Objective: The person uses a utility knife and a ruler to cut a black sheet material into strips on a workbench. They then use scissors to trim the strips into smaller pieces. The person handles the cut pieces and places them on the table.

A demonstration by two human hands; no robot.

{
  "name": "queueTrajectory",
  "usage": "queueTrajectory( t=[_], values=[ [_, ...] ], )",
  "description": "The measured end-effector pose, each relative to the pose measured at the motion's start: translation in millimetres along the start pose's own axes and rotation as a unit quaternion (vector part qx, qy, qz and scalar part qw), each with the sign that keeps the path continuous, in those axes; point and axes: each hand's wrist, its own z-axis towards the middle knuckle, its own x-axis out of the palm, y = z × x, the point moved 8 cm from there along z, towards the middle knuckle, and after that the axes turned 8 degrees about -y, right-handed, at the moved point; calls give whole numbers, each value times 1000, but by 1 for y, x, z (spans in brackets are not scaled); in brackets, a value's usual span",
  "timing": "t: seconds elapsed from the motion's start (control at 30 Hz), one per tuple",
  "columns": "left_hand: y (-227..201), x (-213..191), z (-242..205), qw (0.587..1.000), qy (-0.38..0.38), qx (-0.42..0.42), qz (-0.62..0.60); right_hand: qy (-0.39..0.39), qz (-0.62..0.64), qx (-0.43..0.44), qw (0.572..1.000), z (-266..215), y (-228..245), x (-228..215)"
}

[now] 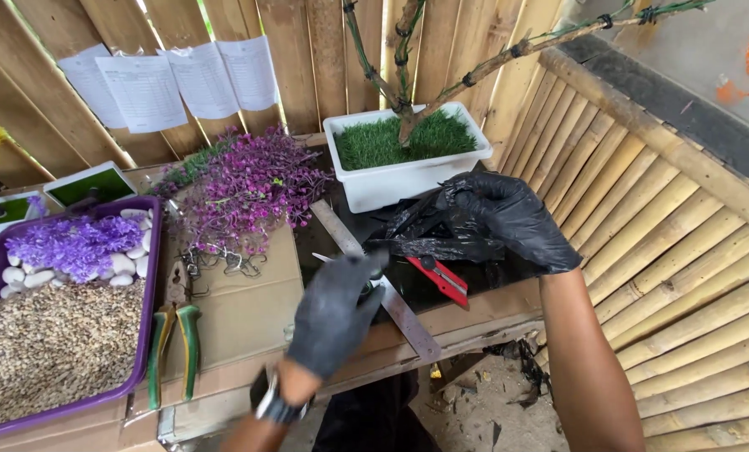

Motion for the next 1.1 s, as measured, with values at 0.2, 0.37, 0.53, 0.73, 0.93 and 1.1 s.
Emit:
queueTrajectory(
  t=[0.2, 0.37, 0.53, 0.73, 0.93, 1.1],
  values=[
    [104, 106, 58, 976, 91, 43, 191, -46, -42, -118, 991, -14, 10, -10],
    [52, 63, 89, 996, 45, 4, 81, -172, -141, -233, 947, -12, -18, -30],
    [65, 81, 97, 907, -6, -258, -332, -92, -318, -396, 856, -10, 37, 42],
    [50, 60, 95, 847, -58, -295, -439, -56, -126, -366, 920, -24, 50, 61],
    [71, -26, 92, 860, -142, -282, -401, -92, -83, -338, 933, -11, 19, -15],
    [66, -119, 97, 840, -235, -212, -440, 57, -342, -168, 923, 12, -67, 44]
  ],
)
